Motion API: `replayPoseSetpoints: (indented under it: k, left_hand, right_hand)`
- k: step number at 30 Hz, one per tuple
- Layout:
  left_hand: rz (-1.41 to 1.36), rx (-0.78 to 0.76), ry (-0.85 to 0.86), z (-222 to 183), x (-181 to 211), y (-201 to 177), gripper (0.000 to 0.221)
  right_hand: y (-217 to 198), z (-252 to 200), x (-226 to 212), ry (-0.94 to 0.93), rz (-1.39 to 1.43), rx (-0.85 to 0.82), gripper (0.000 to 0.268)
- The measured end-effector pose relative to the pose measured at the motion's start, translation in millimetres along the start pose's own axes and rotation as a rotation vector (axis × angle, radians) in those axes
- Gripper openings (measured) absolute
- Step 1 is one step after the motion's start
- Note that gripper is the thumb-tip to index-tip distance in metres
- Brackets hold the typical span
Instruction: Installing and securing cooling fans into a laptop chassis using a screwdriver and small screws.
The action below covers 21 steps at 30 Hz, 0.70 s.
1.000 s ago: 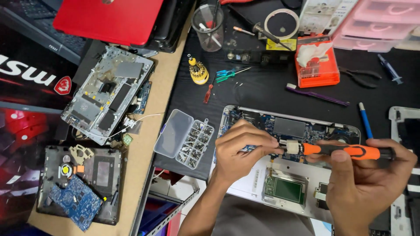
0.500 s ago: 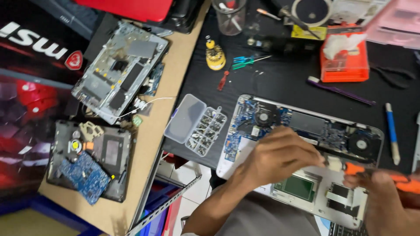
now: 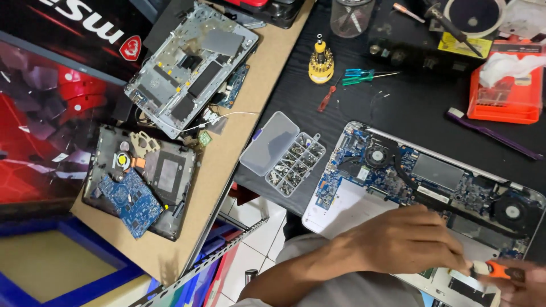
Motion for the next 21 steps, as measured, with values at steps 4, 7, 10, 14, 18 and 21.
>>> replayPoseSetpoints:
  k: [4, 7, 10, 14, 18, 21]
  left_hand:
    - [0.085, -0.081, 0.091, -7, -1, 13, 0.012]
    - [0.115, -0.155, 0.095, -19, 1, 32, 0.018]
    - [0.103, -0.204, 0.067, -36, -5, 49, 0.027]
    - [0.135, -0.105, 0.068, -18, 2, 30, 0.015]
    - [0.215, -0.143, 0.133, -12, 3, 24, 0.015]
    - [0.236, -0.15, 0.143, -7, 5, 17, 0.014]
  right_hand:
    - [192, -56, -24, -0.832, -0.572, 0.715, 0.039]
    - [24, 26, -24, 0.203, 0.142, 0.449, 0.046]
    - [114, -11, -73, 0.285, 0.157, 0.565, 0.046]
    - [33, 11, -75, 0.228, 0.007, 0.355, 0.063]
    - [-15, 31, -46, 0.217, -0.406, 0.367, 0.064]
    - [-60, 23, -65, 0.208, -0.601, 0.379, 0.064]
Point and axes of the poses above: each hand's wrist, its own z-axis towards the middle knuckle, its own y-axis out of the palm, x = y × z, the point moved 2 cm from there along z, towards the middle knuckle, and after that the axes turned 7 degrees about -y, right-handed, at the moved point
